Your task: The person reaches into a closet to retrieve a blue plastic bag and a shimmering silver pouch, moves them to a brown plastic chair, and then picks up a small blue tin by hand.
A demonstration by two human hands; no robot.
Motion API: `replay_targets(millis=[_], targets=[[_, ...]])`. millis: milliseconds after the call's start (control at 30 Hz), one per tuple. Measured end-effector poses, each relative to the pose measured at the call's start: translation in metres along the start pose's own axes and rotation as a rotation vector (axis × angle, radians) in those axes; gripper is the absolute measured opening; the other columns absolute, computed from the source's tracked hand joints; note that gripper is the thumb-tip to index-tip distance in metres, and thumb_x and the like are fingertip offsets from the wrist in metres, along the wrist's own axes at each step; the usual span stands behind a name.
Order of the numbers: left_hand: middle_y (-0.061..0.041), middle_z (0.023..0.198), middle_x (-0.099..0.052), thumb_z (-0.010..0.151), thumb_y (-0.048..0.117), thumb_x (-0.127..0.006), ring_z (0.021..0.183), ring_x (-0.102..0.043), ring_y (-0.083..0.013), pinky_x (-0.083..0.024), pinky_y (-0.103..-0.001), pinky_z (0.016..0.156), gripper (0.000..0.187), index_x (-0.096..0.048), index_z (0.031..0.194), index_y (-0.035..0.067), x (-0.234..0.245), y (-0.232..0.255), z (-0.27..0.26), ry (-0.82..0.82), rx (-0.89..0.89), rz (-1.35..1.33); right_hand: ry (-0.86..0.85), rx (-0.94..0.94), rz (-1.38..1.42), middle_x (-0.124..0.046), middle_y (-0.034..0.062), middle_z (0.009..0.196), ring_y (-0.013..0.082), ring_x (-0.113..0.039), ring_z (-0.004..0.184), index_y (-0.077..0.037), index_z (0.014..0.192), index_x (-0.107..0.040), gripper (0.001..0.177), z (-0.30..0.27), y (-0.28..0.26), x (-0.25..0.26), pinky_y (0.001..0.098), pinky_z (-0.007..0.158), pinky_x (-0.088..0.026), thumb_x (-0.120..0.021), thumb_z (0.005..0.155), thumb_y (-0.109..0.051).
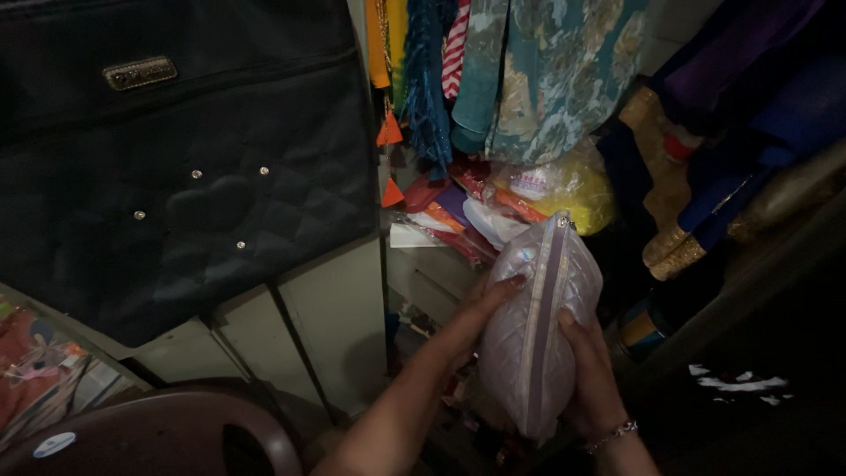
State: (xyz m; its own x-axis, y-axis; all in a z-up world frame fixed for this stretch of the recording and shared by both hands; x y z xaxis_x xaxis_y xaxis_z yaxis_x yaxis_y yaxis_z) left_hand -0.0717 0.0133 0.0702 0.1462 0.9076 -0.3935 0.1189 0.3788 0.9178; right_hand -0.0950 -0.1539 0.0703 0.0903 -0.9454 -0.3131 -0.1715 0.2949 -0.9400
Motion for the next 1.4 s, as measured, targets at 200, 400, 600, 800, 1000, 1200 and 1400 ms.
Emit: replay_targets(millis=[200, 400, 600, 800, 1000, 1200, 1400], targets=[[-0.016, 0.157, -0.045, 0.088, 0.055, -0.063, 0.14, -0.047, -0.0306, -0.04, -0.042, 0.111, 0.091, -0.029, 0.162, 0.015, -0.005, 0.007, -0.027, -0.026, -0.125, 0.036, 0.132, -0.045, -0.012, -0.062, 0.011, 0.131, 0.0269, -0.064, 0.114, -0.014, 0.148, -0.043, 0.064, -0.002, -0.003, -0.004, 0.0451, 0.092, -0.054, -0.056, 0.09, -0.039], [-0.012, 0.167, -0.028, 0.083, 0.039, -0.075, 0.153, -0.028, -0.0269, -0.026, -0.039, 0.121, 0.111, -0.005, 0.167, 0.018, -0.005, 0.011, -0.049, -0.113, -0.134, 0.24, 0.019, 0.074, 0.028, -0.06, 0.0092, 0.133, 0.0243, -0.061, 0.116, -0.013, 0.149, -0.044, 0.065, -0.003, -0.009, -0.008, 0.0418, 0.094, -0.052, -0.057, 0.091, -0.038], [-0.02, 0.161, -0.041, 0.082, 0.047, -0.077, 0.147, -0.041, -0.0317, -0.035, -0.041, 0.119, 0.113, -0.013, 0.166, 0.007, -0.005, 0.017, -0.062, -0.131, -0.251, 0.212, 0.014, 0.016, 0.021, -0.062, 0.0115, 0.13, 0.0251, -0.063, 0.112, -0.01, 0.147, -0.045, 0.063, 0.001, -0.003, -0.014, 0.0421, 0.092, -0.053, -0.057, 0.092, -0.037], [-0.018, 0.156, -0.044, 0.084, 0.041, -0.076, 0.143, -0.045, -0.0282, -0.039, -0.038, 0.115, 0.106, -0.017, 0.164, 0.006, 0.01, 0.007, -0.07, 0.032, -0.153, 0.252, -0.046, -0.016, 0.006, -0.063, 0.0141, 0.128, 0.0249, -0.063, 0.11, -0.003, 0.146, -0.048, 0.064, 0.011, 0.011, -0.017, 0.0413, 0.092, -0.053, -0.06, 0.094, -0.038], [-0.019, 0.15, -0.05, 0.082, 0.037, -0.078, 0.135, -0.052, -0.0286, -0.044, -0.039, 0.111, 0.107, -0.018, 0.164, 0.004, 0.013, 0.008, -0.086, 0.086, -0.26, 0.164, -0.079, -0.042, -0.041, -0.062, 0.0093, 0.127, 0.0235, -0.062, 0.112, -0.011, 0.145, -0.044, 0.064, 0.008, 0.012, -0.033, 0.0414, 0.092, -0.053, -0.056, 0.089, -0.038], [-0.019, 0.147, -0.054, 0.081, 0.035, -0.076, 0.129, -0.056, -0.0286, -0.046, -0.039, 0.105, 0.11, -0.012, 0.166, 0.009, 0.021, 0.011, -0.106, 0.198, -0.158, 0.217, -0.114, -0.038, -0.056, -0.063, 0.0105, 0.127, 0.023, -0.063, 0.111, -0.008, 0.145, -0.048, 0.063, 0.007, 0.019, -0.042, 0.0383, 0.092, -0.052, -0.057, 0.091, -0.04], [-0.017, 0.154, -0.046, 0.082, 0.034, -0.078, 0.14, -0.047, -0.0275, -0.04, -0.037, 0.113, 0.112, -0.009, 0.166, 0.006, 0.027, 0.011, -0.114, 0.22, -0.258, 0.186, -0.249, -0.057, -0.053, -0.065, 0.0149, 0.123, 0.0247, -0.064, 0.106, -0.002, 0.14, -0.054, 0.058, 0.012, 0.027, -0.048, 0.0393, 0.088, -0.053, -0.058, 0.094, -0.038]])
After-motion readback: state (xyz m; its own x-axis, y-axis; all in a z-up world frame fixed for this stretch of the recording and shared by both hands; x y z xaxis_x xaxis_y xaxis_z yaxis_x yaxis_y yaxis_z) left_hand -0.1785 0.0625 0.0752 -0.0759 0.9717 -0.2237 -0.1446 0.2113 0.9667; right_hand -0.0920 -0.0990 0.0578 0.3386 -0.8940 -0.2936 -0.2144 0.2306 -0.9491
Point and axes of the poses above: each hand's wrist, its own z-axis towards the middle knuckle, its own x-axis out of the back of the hand, y = z × x, the point moved 3 cm from there along z, towards the middle knuckle
